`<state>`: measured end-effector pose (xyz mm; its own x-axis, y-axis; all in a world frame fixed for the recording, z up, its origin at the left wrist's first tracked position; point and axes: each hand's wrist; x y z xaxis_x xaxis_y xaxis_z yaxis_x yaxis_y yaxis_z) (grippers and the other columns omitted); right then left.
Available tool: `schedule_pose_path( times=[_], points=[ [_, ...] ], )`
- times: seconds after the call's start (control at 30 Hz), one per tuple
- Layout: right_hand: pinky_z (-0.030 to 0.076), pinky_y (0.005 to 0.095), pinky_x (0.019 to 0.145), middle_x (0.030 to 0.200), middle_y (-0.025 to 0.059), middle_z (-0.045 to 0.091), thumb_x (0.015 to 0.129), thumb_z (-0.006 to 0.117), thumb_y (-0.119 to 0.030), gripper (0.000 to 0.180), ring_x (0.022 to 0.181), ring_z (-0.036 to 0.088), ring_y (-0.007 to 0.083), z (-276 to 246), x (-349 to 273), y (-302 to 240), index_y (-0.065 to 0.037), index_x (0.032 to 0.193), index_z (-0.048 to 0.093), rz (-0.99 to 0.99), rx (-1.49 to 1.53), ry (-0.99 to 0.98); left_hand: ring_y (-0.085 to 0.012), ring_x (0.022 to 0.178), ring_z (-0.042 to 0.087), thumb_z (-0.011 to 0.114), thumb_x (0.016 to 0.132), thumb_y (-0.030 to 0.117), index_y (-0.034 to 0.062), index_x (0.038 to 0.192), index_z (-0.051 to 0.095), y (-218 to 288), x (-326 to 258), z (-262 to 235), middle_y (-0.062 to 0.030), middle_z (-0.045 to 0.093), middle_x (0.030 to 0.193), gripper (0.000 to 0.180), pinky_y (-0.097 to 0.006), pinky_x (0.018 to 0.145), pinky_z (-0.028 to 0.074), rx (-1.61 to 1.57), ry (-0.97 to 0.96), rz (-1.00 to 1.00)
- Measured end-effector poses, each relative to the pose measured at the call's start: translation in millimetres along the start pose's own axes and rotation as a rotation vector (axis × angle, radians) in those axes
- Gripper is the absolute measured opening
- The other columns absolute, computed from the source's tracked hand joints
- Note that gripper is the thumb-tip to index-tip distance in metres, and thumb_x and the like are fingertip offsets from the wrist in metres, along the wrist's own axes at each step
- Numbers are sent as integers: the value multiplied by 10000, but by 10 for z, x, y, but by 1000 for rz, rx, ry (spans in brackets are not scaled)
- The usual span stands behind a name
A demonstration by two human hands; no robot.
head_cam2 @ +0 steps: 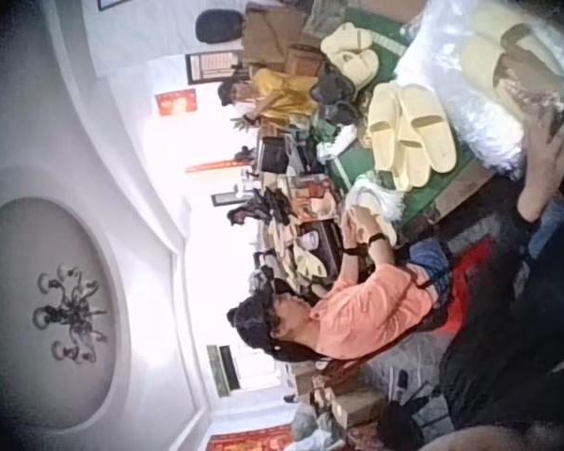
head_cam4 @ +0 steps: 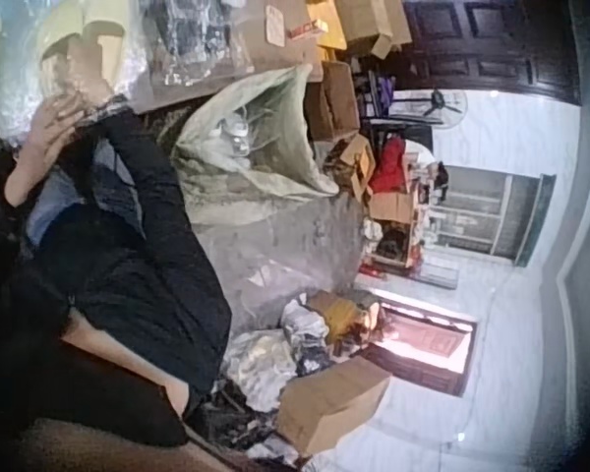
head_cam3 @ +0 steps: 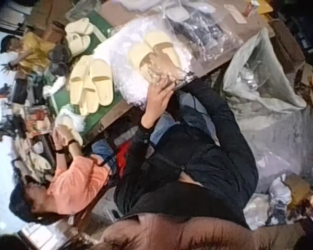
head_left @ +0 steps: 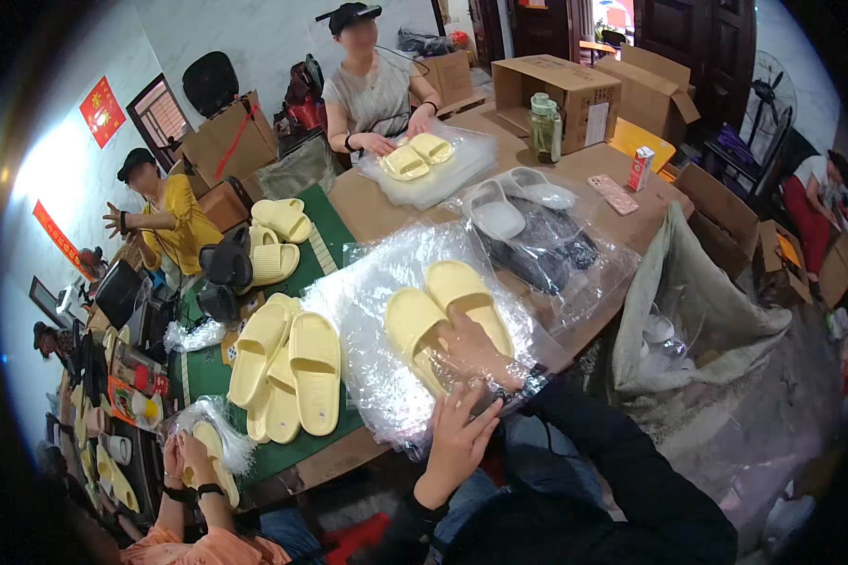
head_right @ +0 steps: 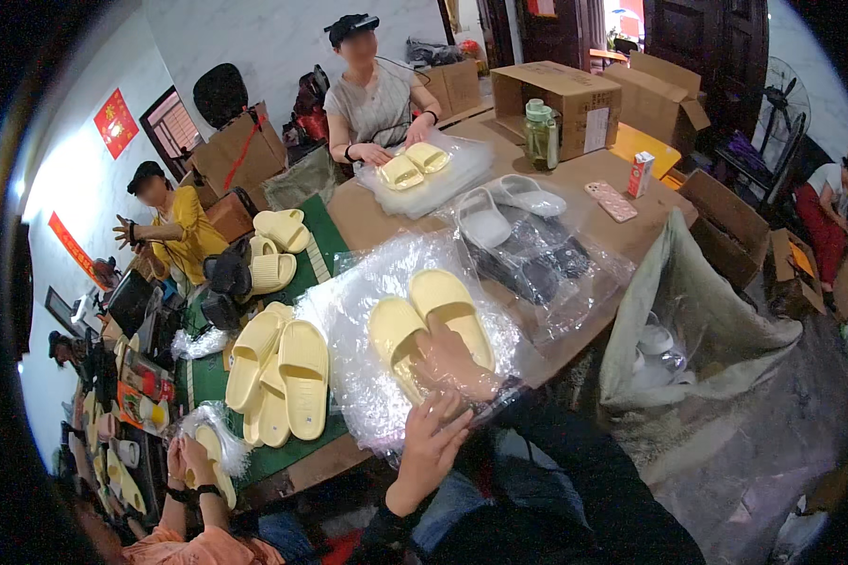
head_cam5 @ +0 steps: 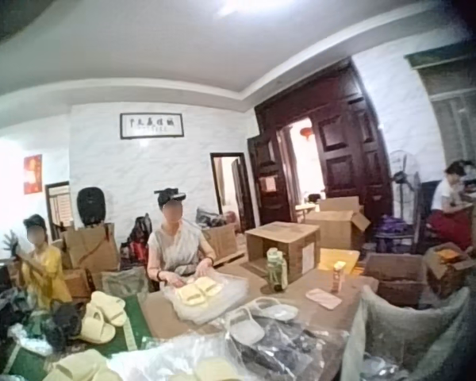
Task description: Packaging pairs of slides into plastic bags and placing them into a large collection bag or box.
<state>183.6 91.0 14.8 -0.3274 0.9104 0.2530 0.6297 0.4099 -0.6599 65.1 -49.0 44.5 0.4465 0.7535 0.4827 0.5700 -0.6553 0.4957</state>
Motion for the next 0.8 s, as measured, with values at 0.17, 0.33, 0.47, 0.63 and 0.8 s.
schedule_pose_path(
  times=[0.17, 0.33, 0.47, 0.63, 0.8],
  points=[
    [264, 556, 1041, 1382, 247, 398, 852, 571, -453, 560, 1283, 339, 478, -19, -273, 190, -204, 1345, 478, -258, -253, -55, -378, 1296, 367, 613, 867, 178, 184, 1229, 609, -34, -193, -14, -135, 451, 1381, 362, -561, 1056, 236, 112, 48, -173],
    [145, 611, 1078, 1478, 245, 264, 784, 606, -584, 736, 1377, 169, 479, -307, -681, 228, -271, 1417, 399, -168, -360, -279, -474, 1323, 262, 570, 862, 126, 192, 1309, 535, -117, -337, 70, -190, 336, 1446, 453, -598, 1071, 162, 215, 0, -298],
    [151, 686, 1026, 1496, 228, 233, 731, 631, -642, 815, 1377, 151, 494, -235, -756, 331, -302, 1426, 375, -161, -377, -358, -502, 1310, 259, 563, 859, 119, 189, 1330, 510, -193, -371, 102, -200, 311, 1454, 479, -598, 1068, 174, 257, -31, -330],
    [173, 682, 1025, 1497, 226, 231, 781, 587, -621, 753, 1372, 176, 484, -31, -647, 363, -292, 1425, 377, -127, -364, -301, -493, 1308, 266, 545, 854, 86, 167, 1341, 493, -276, -372, 157, -192, 326, 1448, 497, -599, 1058, 201, 136, -69, -270],
    [145, 602, 1091, 1502, 177, 261, 820, 571, -563, 695, 1382, 182, 445, 86, -562, 280, -223, 1408, 420, -62, -362, -151, -489, 1310, 266, 529, 856, 71, 159, 1336, 497, -288, -419, 134, -190, 342, 1436, 488, -604, 1050, 211, 160, -109, -299]
  ],
)
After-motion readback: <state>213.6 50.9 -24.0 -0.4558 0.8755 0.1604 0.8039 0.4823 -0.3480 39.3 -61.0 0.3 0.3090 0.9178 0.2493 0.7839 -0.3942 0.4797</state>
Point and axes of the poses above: each hand's wrist, its own x-axis towards the middle knuckle, its own z-axis out of the palm, y = z × x
